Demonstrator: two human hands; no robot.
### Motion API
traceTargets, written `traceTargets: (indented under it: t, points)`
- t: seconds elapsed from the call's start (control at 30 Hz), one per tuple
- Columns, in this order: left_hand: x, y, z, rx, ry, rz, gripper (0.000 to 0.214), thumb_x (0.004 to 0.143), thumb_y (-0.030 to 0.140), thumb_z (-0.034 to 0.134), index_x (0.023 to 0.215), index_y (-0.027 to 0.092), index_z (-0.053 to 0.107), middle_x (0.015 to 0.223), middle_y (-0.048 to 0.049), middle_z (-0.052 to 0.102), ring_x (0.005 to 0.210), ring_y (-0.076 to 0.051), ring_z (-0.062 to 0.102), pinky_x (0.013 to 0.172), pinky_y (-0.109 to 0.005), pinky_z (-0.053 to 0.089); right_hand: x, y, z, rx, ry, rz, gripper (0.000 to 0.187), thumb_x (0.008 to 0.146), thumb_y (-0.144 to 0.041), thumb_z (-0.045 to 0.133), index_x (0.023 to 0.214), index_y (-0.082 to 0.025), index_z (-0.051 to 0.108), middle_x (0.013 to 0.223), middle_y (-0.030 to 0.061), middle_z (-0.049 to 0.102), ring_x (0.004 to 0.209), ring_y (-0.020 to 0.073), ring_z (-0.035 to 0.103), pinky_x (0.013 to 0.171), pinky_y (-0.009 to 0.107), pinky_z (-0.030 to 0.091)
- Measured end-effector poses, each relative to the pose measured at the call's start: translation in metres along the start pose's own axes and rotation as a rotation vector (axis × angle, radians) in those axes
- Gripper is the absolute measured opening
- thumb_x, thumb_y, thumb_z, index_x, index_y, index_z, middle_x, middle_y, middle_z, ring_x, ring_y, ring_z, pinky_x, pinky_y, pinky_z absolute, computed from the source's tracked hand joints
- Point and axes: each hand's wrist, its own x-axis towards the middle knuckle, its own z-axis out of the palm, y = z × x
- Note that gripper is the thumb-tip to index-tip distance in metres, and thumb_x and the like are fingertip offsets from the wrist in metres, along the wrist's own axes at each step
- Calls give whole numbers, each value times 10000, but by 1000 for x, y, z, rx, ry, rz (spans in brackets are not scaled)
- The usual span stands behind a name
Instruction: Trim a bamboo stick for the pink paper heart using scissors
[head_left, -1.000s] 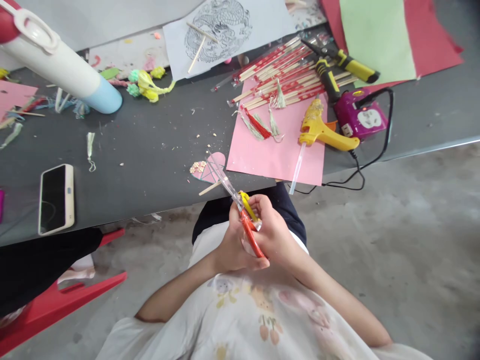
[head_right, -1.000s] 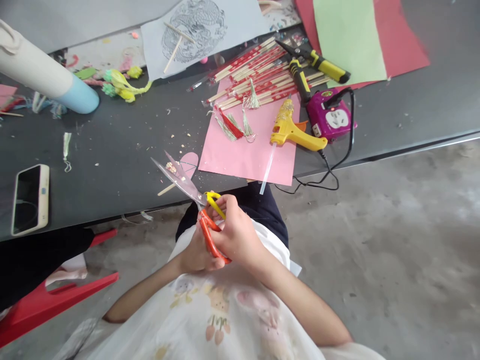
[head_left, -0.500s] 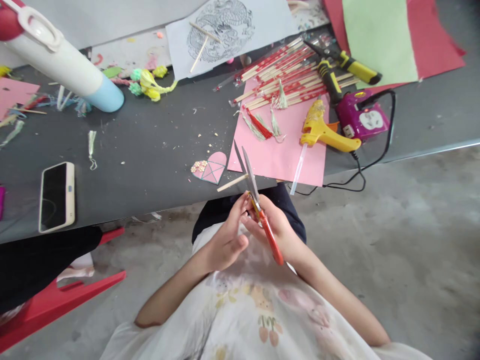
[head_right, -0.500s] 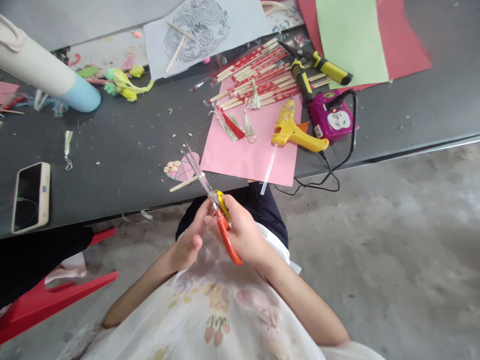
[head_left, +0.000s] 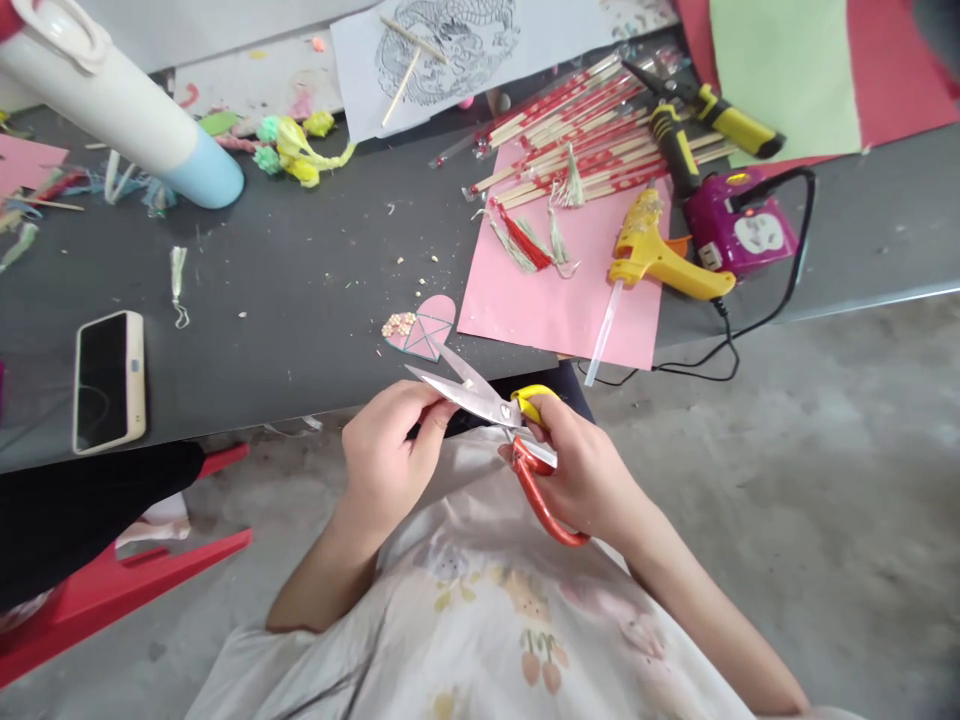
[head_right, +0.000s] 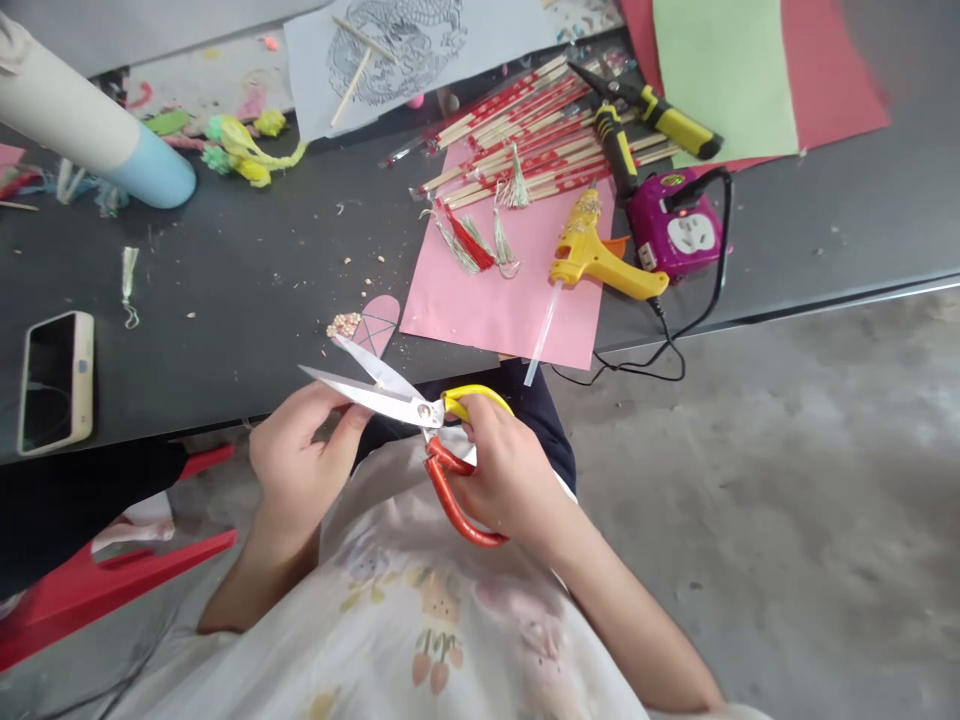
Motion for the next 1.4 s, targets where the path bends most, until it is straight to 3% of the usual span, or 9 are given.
traceTargets:
  t: [0.17,0.53,0.73,1.07,1.4]
  points:
    - [-1,-4,1,49,22,134,88,837,98,623,840,182,651,804,7,712,738,-105,655,708,-190,492,2,-5,-7,-23,-11,-16,387,762,-463,653,932,-211,413,807,58,591,722,230,585,596,310,436]
    - [-3,-2,0,37,-25,153,134,850,78,587,815,185,659,757,0,696,693,-99,634,679,-198,494,4,-3,-5,19,-87,-95,507,835,-639,519,1003,-174,408,928,127,569,868,288,580,730,401,495]
    - [-3,-8,0,68,0,239,159,819,51,622,908,176,660,807,-15,706,743,-114,648,716,-208,502,5,-3,-5,42,-77,-105,466,843,-627,524,971,-193,414,928,114,575,866,274,577,709,382,488]
    - [-1,-9,-2,160,-61,295,150,832,39,577,848,166,656,752,-33,687,718,-135,640,703,-233,507,4,-7,2,3,-30,0,362,868,-556,539,873,-223,399,841,70,612,725,225,578,576,309,407]
    - [0,-10,-3,227,-102,313,115,847,74,573,834,157,653,709,-31,664,669,-146,619,659,-256,489,2,-9,3,-3,-103,48,321,915,-526,462,844,-220,396,747,38,588,589,185,520,539,294,371]
